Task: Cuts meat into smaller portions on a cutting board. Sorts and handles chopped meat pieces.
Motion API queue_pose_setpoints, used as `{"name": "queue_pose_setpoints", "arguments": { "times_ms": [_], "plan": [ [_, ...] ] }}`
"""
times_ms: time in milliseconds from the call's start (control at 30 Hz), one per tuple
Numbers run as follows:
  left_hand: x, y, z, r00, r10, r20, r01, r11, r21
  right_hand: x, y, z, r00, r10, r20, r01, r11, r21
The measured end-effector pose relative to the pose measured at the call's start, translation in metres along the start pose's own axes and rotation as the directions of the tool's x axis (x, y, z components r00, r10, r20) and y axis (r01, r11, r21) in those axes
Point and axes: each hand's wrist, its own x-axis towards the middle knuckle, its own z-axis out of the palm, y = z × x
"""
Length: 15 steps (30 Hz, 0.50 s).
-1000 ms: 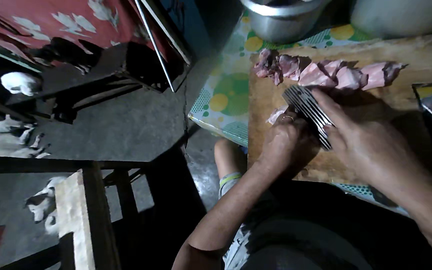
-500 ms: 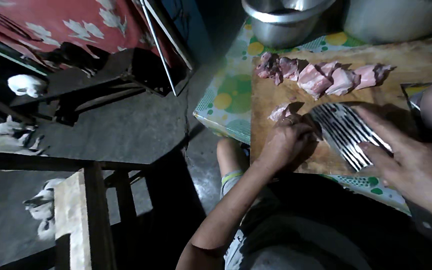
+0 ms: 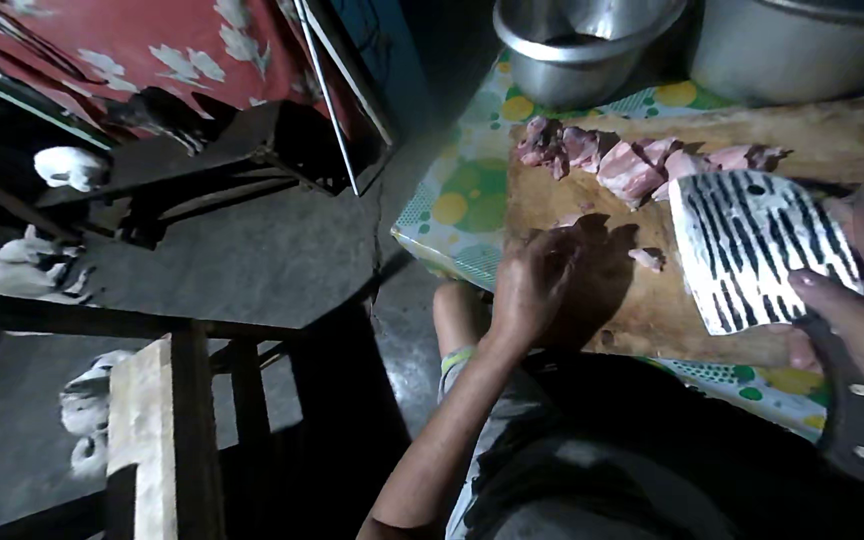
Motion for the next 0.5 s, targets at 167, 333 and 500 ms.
{"name": "queue_pose_setpoints", "arguments": {
  "times_ms": [167,333,500],
  "plan": [
    [-0.001,0.016,0.025,0.972,-0.097,0.214,0.169,0.921,-0.351,-0.001,0.004,-0.006,0.995,-0.003,-0.102,0.021,0.984,0.18],
    [0.002,0.024,0.03,0.978,-0.079,0.191,0.135,0.944,-0.301,-0.031,0.007,-0.005,0.883,-0.466,-0.052,0.364,0.751,-0.551],
    [0.016,0.033,0.026,0.948,-0.166,0.271,0.146,0.985,0.091,-0.043,0.025,-0.012,0.783,-0.614,-0.099,0.377,0.595,-0.71]
  ]
}}
